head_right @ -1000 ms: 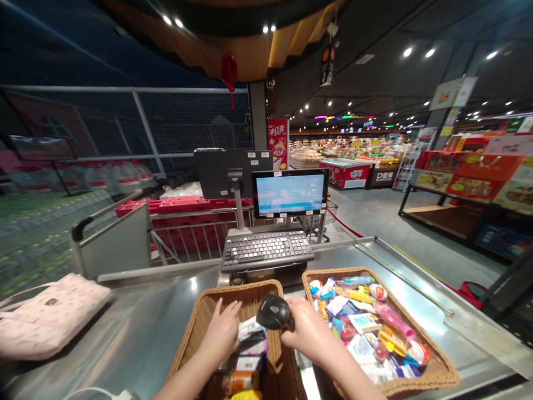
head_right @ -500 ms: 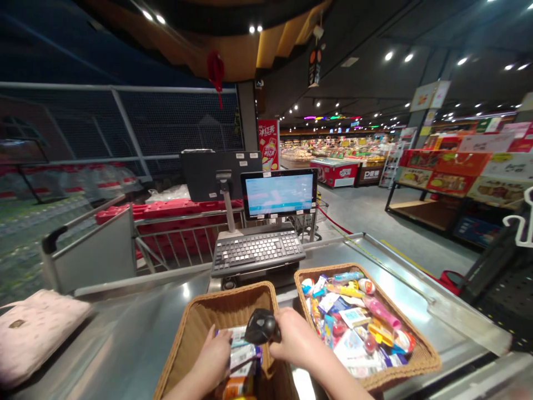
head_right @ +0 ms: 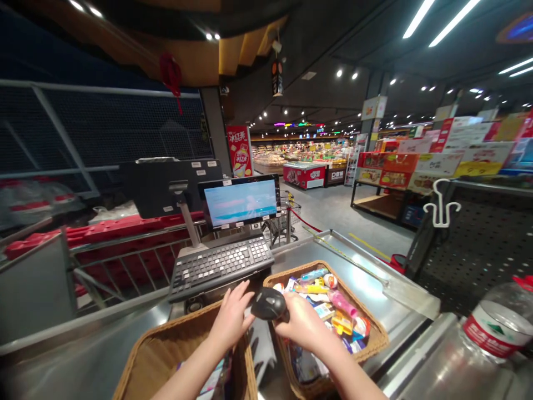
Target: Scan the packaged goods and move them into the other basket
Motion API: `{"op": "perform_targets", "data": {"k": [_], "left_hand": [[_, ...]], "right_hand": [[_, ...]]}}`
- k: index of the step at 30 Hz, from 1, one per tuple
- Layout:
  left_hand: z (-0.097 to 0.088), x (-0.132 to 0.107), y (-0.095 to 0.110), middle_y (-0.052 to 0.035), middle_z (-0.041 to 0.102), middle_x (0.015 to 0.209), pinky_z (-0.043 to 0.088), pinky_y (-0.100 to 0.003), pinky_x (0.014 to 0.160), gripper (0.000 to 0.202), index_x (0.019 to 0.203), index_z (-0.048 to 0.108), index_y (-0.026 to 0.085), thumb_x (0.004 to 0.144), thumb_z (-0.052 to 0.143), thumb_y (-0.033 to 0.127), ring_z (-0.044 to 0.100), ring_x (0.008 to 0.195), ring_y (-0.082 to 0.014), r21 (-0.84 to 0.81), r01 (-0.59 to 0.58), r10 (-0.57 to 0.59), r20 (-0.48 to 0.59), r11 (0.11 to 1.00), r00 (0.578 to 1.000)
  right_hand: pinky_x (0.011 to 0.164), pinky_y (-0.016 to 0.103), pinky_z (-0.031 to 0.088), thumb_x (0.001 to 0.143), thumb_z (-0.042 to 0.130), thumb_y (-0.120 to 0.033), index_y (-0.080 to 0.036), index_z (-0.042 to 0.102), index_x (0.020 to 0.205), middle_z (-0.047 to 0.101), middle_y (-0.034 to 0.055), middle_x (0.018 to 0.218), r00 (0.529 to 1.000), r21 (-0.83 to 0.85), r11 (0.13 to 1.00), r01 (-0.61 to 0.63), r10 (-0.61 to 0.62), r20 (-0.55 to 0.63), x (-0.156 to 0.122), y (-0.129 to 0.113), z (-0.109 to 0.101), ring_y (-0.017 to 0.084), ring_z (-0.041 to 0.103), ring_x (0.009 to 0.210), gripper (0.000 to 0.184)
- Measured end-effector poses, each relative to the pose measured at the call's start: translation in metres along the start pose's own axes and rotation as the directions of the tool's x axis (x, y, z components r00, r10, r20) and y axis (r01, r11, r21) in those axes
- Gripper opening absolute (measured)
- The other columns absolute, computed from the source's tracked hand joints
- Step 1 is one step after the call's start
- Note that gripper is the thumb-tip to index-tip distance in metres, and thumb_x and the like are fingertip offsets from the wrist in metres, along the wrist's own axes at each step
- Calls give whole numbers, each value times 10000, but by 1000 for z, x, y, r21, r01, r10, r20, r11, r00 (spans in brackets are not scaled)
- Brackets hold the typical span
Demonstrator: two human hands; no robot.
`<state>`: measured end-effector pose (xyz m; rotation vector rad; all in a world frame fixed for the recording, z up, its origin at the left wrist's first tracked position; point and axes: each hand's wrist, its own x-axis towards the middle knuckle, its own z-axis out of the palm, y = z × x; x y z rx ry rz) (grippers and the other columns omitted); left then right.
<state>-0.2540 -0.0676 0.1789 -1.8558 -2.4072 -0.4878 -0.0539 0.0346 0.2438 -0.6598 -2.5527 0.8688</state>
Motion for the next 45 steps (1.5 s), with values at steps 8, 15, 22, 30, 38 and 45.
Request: {"op": "perform_targets", "data": {"k": [8, 15, 22, 30, 38, 45], "left_hand": [[49, 84, 66, -129, 296, 1551, 157, -587, 1151, 503, 1304, 508, 245, 845, 554, 447, 249, 1436, -289, 5, -146, 145, 57, 989, 988], [89, 130, 100, -177, 358, 1510, 156, -629, 1133, 358, 1087, 671, 172, 872, 497, 399, 281, 1420, -328, 23, -149, 144, 135, 989, 980], [99, 140, 103, -144, 460, 1453, 124, -612, 1156, 287, 913, 728, 165, 868, 458, 252, 353, 1387, -300, 8, -205, 202, 130, 979, 971], [75, 124, 82, -68, 478, 1451, 72, -603, 1176, 247, 900, 688, 202, 893, 441, 200, 341, 1396, -255, 21, -237, 238, -14, 971, 971], [14, 98, 48, -62, 429, 1486, 99, -594, 1172, 189, 908, 646, 219, 854, 482, 142, 330, 1403, -260, 169, -215, 250, -224, 962, 942], [-41, 84, 32, -60, 433, 1482, 91, -614, 1161, 168, 955, 649, 231, 868, 517, 175, 344, 1395, -282, 252, -120, 199, -317, 960, 927]], "right_hand": [[752, 295, 443, 665, 553, -117, -169, 643, 840, 679, 48, 859, 983, -27, 996, -85, 80, -167, -5, 55, -65, 213, 611, 822, 203], [734, 292, 466, 648, 538, -148, -172, 650, 855, 694, 44, 881, 952, 19, 984, -176, 175, -251, -10, 87, -96, 222, 629, 817, 237], [778, 311, 473, 637, 536, -138, -178, 676, 866, 704, 51, 906, 952, 36, 983, -180, 183, -247, -7, 105, -108, 240, 634, 860, 272], [811, 321, 468, 653, 566, -166, -186, 669, 838, 692, 60, 926, 946, 31, 982, -185, 187, -264, 0, 115, -105, 246, 627, 899, 212], [771, 308, 464, 679, 562, -173, -183, 637, 807, 677, 50, 883, 943, 46, 990, -136, 143, -300, 9, 101, -99, 232, 625, 857, 149], [794, 326, 470, 658, 572, -164, -194, 631, 817, 679, 60, 908, 948, 16, 994, -113, 112, -296, 17, 72, -91, 252, 623, 889, 172]]}}
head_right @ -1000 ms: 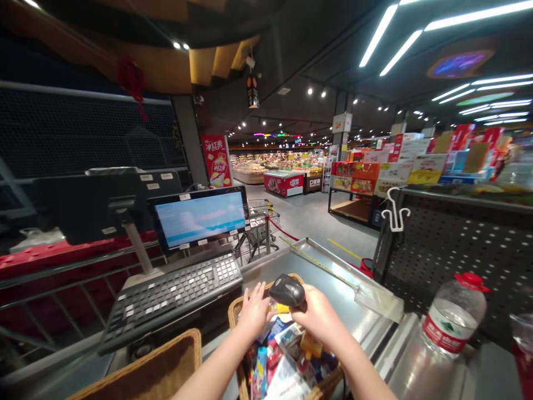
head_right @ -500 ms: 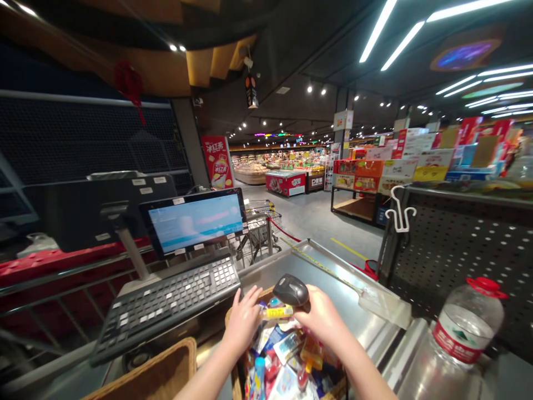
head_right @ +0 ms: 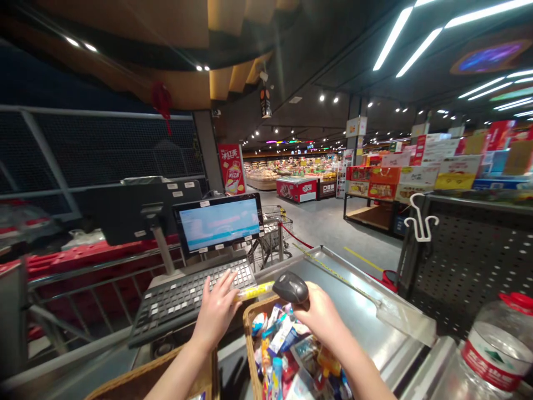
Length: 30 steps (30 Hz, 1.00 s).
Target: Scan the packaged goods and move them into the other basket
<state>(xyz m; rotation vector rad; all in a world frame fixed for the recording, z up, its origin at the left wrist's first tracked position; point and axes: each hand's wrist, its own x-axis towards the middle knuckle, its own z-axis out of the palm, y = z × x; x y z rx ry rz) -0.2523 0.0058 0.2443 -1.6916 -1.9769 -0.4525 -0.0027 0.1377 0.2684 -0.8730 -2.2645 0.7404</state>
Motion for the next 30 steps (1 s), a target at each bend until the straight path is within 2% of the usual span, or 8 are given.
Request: {"op": "perform_targets", "data": {"k": [4, 9, 16, 24, 30], "left_hand": [[-21, -3, -16, -48, 418, 1491, 74, -607, 1166, 195, 954, 650, 234, 863, 501, 148, 336, 1402, -273, 50, 36, -34, -41, 998, 999], [-38, -8, -34, -49, 410, 1495, 66, -594, 1168, 201, 959, 647, 235, 877, 478, 164, 343, 1399, -260, 90, 70, -62, -93, 993, 994], [-51, -21, -47, -45, 397, 1503, 34, -581, 1173, 185, 932, 644, 231, 897, 466, 191, 346, 1398, -259, 134, 94, -79, -117, 987, 990], [-62, -30, -57, -79, 487, 1440, 113, -607, 1151, 123, 899, 643, 222, 888, 522, 200, 445, 1332, -280, 155, 81, -45, -219, 985, 975], [-67, -38, -64, -94, 493, 1433, 136, -617, 1140, 105, 896, 637, 218, 884, 536, 197, 453, 1324, -294, 176, 73, -32, -223, 982, 974]], "right_hand": [[801, 328, 468, 671, 569, -177, -187, 638, 820, 673, 66, 918, 999, -4, 999, 51, -51, 13, 0, -18, 6, 255, 620, 907, 165], [795, 323, 468, 672, 567, -155, -187, 643, 832, 674, 56, 897, 995, -18, 995, 99, -99, 9, 3, -37, 13, 236, 619, 873, 179], [825, 331, 466, 691, 584, -154, -175, 659, 883, 686, 72, 947, 988, 27, 988, 152, -152, 17, 3, -55, 21, 240, 616, 910, 207], [825, 331, 465, 709, 575, -187, -174, 658, 905, 686, 67, 937, 987, 33, 986, 163, -163, 10, 1, -64, 36, 245, 621, 923, 213], [813, 317, 466, 705, 600, -201, -167, 654, 922, 682, 65, 943, 990, 84, 987, 140, -142, 21, 4, -70, 51, 234, 627, 909, 226]]}}
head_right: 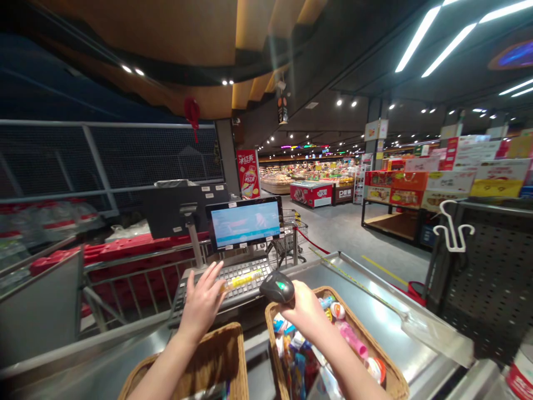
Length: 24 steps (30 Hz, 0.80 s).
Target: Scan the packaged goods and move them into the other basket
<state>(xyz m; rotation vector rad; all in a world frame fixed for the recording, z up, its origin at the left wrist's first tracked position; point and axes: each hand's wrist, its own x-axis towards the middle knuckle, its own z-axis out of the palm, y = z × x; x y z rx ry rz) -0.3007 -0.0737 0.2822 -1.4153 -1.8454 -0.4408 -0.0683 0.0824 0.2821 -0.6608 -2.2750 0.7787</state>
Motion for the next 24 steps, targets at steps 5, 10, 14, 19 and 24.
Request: {"op": "perform_targets", "data": {"k": [5, 10, 14, 19, 24], "left_hand": [[-5, -10, -8, -97, 478, 1443, 129, -622, 1139, 109, 910, 636, 219, 875, 537, 190, 438, 1335, -298, 6, 20, -20, 35, 1000, 999], [-8, -25, -18, -90, 477, 1446, 118, -626, 1139, 113, 905, 636, 223, 864, 537, 186, 433, 1339, -296, 9, 49, -50, 64, 999, 997], [-11, -42, -27, -89, 475, 1448, 106, -627, 1139, 119, 890, 633, 223, 861, 530, 170, 433, 1338, -294, 16, 63, -64, 87, 998, 994], [-16, -67, -38, -76, 475, 1451, 104, -621, 1144, 87, 874, 623, 225, 866, 545, 186, 432, 1339, -283, 25, 86, -88, 117, 996, 989], [-26, -94, -48, -82, 473, 1451, 129, -634, 1135, 99, 893, 623, 225, 856, 550, 168, 442, 1330, -288, 30, 95, -99, 152, 995, 983]], "right_hand": [[813, 299, 460, 697, 583, -152, -172, 662, 928, 679, 57, 932, 999, 16, 999, 48, -49, 17, 2, -9, 8, 221, 624, 906, 246], [784, 291, 459, 683, 576, -138, -170, 653, 885, 670, 58, 915, 998, 12, 998, 58, -59, 35, 0, -17, 19, 214, 617, 869, 219], [752, 279, 453, 692, 559, -138, -176, 627, 805, 658, 46, 856, 994, -3, 996, 85, -85, 65, -1, -27, 31, 201, 611, 824, 137], [770, 293, 463, 702, 578, -174, -170, 633, 855, 671, 63, 910, 991, 2, 996, 90, -90, 99, -2, -36, 50, 218, 621, 863, 162], [781, 293, 465, 698, 577, -162, -168, 640, 877, 683, 68, 926, 983, -1, 994, 105, -104, 148, -6, -47, 66, 227, 630, 888, 190]]}}
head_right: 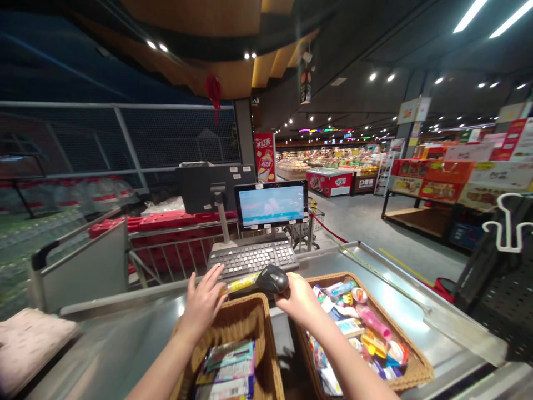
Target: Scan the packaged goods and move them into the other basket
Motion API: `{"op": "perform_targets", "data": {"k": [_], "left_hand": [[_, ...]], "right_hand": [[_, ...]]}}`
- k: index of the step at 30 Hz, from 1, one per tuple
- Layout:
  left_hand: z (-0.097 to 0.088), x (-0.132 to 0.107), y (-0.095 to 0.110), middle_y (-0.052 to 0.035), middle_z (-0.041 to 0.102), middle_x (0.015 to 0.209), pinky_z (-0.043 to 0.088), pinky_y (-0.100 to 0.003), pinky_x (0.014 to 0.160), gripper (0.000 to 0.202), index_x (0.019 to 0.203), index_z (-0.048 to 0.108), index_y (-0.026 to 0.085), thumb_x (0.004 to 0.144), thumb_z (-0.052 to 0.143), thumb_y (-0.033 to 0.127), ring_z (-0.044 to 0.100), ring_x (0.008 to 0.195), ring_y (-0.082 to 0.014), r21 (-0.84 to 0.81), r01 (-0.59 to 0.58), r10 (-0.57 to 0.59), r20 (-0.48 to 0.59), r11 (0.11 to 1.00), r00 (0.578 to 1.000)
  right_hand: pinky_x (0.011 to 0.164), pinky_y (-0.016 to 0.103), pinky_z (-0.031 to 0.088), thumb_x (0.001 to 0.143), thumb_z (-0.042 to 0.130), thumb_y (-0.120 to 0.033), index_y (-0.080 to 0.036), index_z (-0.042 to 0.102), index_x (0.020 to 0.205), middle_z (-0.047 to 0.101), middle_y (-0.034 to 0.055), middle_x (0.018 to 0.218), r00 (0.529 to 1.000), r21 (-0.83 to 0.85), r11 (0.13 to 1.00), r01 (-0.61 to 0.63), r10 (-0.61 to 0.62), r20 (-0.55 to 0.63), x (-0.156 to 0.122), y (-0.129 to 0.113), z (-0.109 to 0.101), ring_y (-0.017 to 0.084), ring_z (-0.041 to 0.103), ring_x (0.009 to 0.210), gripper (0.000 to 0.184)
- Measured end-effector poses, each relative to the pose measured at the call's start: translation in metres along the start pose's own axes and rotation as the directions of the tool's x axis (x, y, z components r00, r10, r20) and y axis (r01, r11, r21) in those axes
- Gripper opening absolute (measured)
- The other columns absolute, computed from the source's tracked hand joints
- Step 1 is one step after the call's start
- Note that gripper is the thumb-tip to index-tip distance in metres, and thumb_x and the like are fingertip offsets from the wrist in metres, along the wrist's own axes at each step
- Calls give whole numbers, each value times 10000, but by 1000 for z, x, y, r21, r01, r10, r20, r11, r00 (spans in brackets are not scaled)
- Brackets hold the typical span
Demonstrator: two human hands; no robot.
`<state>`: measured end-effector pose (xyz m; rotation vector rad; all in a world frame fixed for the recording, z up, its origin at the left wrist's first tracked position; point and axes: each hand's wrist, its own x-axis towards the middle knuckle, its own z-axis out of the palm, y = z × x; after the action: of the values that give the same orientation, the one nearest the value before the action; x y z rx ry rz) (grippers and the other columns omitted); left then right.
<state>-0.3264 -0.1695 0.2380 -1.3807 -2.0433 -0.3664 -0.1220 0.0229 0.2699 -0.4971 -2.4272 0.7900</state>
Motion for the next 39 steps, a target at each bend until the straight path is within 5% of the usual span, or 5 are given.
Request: {"op": "perform_targets", "data": {"k": [12, 23, 32, 39], "left_hand": [[-3, -54, -19, -89, 467, 1456, 140, -643, 1136, 126, 908, 626, 217, 845, 549, 140, 437, 1333, -289, 4, 10, -10, 69, 1000, 998], [14, -102, -12, -104, 445, 1469, 194, -669, 1117, 142, 887, 622, 209, 824, 518, 136, 390, 1368, -292, -118, -3, 39, 307, 993, 951], [36, -126, 0, -94, 531, 1402, 123, -624, 1166, 239, 949, 675, 198, 825, 486, 120, 425, 1342, -258, -263, 23, 112, 486, 964, 867], [45, -132, 8, -90, 601, 1324, 75, -584, 1186, 301, 1000, 701, 212, 829, 465, 140, 518, 1259, -251, -292, 109, 115, 653, 950, 749]], "right_hand": [[776, 289, 444, 679, 583, -156, -172, 627, 876, 681, 61, 916, 998, -19, 1000, -23, 24, 57, -6, -15, 35, 222, 623, 890, 203], [718, 268, 423, 646, 571, -132, -175, 597, 819, 668, 43, 868, 987, -49, 995, -84, 90, 134, -18, -24, 61, 201, 611, 831, 180], [708, 266, 422, 635, 553, -124, -166, 599, 805, 660, 52, 846, 979, -36, 993, -113, 117, 164, -21, -35, 75, 199, 606, 808, 182], [717, 266, 428, 639, 571, -123, -172, 602, 822, 664, 50, 860, 976, -12, 989, -149, 149, 158, -24, -33, 78, 201, 616, 822, 192]]}}
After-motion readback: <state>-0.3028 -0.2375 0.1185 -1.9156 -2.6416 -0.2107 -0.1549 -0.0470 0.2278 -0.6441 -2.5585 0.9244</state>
